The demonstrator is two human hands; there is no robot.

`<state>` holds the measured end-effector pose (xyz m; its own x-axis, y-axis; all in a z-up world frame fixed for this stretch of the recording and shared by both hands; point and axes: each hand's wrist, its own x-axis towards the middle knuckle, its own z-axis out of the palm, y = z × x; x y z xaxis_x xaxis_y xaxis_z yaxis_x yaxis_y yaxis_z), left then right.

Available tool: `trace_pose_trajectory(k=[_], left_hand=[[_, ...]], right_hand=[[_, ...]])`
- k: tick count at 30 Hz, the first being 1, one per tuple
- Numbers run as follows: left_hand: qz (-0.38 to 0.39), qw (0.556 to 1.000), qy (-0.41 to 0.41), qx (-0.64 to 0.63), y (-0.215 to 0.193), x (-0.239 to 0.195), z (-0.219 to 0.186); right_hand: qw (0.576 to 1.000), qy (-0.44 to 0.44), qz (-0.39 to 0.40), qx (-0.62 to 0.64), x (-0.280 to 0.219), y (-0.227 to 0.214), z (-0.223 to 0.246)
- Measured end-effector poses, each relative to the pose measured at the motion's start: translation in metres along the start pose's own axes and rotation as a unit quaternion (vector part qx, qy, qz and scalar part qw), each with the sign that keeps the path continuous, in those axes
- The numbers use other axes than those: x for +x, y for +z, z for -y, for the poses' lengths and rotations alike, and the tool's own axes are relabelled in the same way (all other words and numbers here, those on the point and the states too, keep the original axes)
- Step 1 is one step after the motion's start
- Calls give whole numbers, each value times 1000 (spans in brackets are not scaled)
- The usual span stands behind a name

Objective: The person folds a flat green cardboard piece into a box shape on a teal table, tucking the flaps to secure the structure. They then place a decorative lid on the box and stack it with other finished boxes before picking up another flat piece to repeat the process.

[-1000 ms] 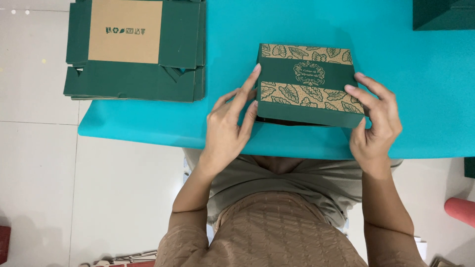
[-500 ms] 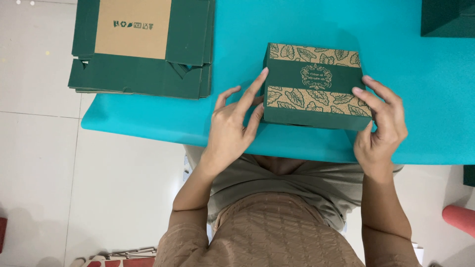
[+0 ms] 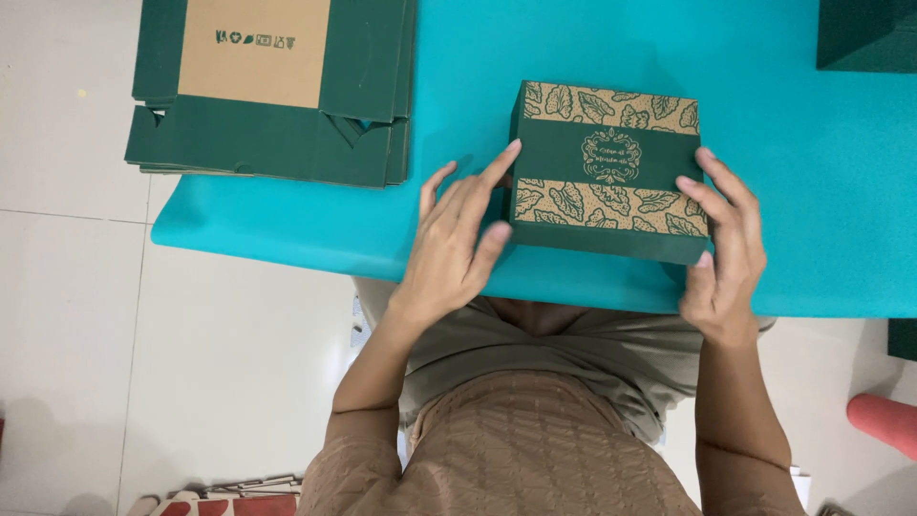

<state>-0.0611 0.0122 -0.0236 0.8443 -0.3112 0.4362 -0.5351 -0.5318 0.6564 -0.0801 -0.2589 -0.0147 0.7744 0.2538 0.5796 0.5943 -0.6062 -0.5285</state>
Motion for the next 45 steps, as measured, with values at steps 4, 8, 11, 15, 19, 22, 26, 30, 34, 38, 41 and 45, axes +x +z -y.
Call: trace_pose_trajectory(k=[4, 8, 11, 15, 19, 22, 26, 30, 34, 38, 41, 45], left_hand=[[-11, 999, 24, 42, 6, 0, 6], [-35, 997, 27, 57, 11, 2, 10], [-49, 996, 32, 73, 11, 3, 10], [-38, 995, 41, 79, 8, 3, 11], [-31, 995, 48, 84, 8, 2, 12], [-27, 994, 50, 91, 4, 3, 10], [0, 990, 56, 130, -1, 4, 17], [35, 983, 92, 154, -7, 5, 22], [25, 971, 164, 174, -8, 4, 24], [28, 962, 198, 187, -7, 2, 22], [22, 967, 197, 160, -4, 2, 23], [17, 970, 199, 140, -1, 1, 25]], right_hand=[[1000, 2, 12, 9, -2, -1, -4], [1000, -18, -2, -23, 0, 2, -10], [999, -33, -7, -15, 1, 2, -14], [999, -29, 15, -16, -5, 0, -19], [999, -29, 30, -25, -10, 1, -24], [999, -36, 31, -18, -12, 2, -26], [999, -31, 37, -15, -16, 3, -29], [998, -36, 42, -15, -17, 2, -30], [998, -43, 40, -13, -18, 3, -34], [998, -37, 47, -8, -22, 2, -37], [996, -55, 62, -31, -28, 2, -45], [993, -60, 62, -76, -29, 3, -44]])
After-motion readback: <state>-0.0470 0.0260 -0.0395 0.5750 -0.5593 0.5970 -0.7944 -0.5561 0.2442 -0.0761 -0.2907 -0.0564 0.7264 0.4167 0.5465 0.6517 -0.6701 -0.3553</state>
